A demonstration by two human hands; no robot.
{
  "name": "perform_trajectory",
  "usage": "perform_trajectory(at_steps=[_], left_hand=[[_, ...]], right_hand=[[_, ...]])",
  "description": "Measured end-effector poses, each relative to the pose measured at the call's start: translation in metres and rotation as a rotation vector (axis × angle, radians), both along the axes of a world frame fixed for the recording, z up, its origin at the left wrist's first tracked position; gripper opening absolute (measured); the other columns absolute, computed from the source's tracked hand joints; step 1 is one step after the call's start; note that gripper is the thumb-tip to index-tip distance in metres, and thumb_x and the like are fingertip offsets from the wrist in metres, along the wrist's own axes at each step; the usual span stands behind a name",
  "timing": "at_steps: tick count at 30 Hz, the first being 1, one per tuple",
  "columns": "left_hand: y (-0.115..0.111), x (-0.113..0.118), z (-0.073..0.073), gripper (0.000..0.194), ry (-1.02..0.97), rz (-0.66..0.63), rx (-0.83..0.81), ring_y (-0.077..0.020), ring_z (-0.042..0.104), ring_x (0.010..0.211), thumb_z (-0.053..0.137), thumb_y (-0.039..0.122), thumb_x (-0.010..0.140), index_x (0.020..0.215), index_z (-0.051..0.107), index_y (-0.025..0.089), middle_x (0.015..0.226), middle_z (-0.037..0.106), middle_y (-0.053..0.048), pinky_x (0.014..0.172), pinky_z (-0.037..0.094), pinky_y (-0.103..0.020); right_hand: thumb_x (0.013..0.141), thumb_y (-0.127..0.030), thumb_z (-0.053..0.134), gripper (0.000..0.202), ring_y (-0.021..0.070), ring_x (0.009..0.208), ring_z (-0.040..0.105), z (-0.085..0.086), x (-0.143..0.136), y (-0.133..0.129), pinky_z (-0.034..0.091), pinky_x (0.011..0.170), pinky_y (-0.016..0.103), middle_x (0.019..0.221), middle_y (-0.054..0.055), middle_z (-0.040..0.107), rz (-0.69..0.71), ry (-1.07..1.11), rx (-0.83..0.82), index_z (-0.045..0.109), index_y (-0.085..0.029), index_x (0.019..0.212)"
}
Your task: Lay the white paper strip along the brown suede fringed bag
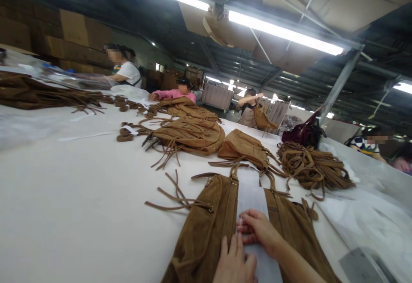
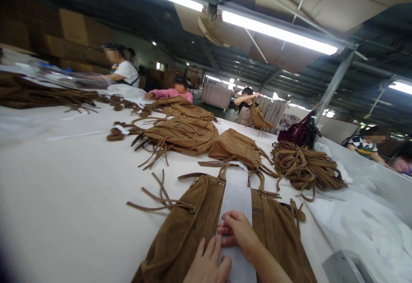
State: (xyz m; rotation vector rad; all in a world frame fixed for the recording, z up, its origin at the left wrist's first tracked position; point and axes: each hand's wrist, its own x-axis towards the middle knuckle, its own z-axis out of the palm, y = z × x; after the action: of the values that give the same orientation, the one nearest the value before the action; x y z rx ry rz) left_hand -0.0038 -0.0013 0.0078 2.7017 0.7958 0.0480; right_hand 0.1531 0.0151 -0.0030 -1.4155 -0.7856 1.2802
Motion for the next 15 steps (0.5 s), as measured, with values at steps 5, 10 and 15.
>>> perform_trajectory(at_steps=[5,10,15], left_hand=[[-0.003,-0.001,0.012,0.043,0.037,-0.007,0.048,-0.0387,0.033,0.137,0.056,0.041,0.091,0.121,0.06,0.01,0.144,0.04,-0.028,0.114,0.015,-0.062],[-0.002,-0.001,0.007,0.047,0.03,-0.008,0.085,-0.0382,0.043,0.131,0.057,0.043,0.09,0.123,0.059,0.011,0.143,0.043,-0.027,0.113,0.02,-0.062],[0.003,0.0,-0.003,0.049,0.014,-0.036,0.112,-0.0398,0.042,0.131,0.056,0.045,0.091,0.127,0.058,0.012,0.144,0.04,-0.027,0.111,0.024,-0.064]], right_hand=[[0.07,-0.06,0.067,0.045,0.0163,0.072,0.065,0.003,-0.003,0.001,0.052,0.051,0.024,0.085,0.003,0.066,0.021,-0.141,0.023,0.057,-0.02,0.089],[0.076,-0.052,0.059,0.033,0.0191,0.065,0.062,0.003,-0.001,0.01,0.045,0.049,0.026,0.073,0.003,0.065,0.011,-0.436,0.132,0.061,-0.019,0.081],[0.078,-0.035,0.06,0.018,0.0208,0.082,0.055,-0.001,0.012,0.021,0.042,0.078,0.032,0.078,0.002,0.061,-0.083,-0.788,0.333,0.062,-0.022,0.067]])
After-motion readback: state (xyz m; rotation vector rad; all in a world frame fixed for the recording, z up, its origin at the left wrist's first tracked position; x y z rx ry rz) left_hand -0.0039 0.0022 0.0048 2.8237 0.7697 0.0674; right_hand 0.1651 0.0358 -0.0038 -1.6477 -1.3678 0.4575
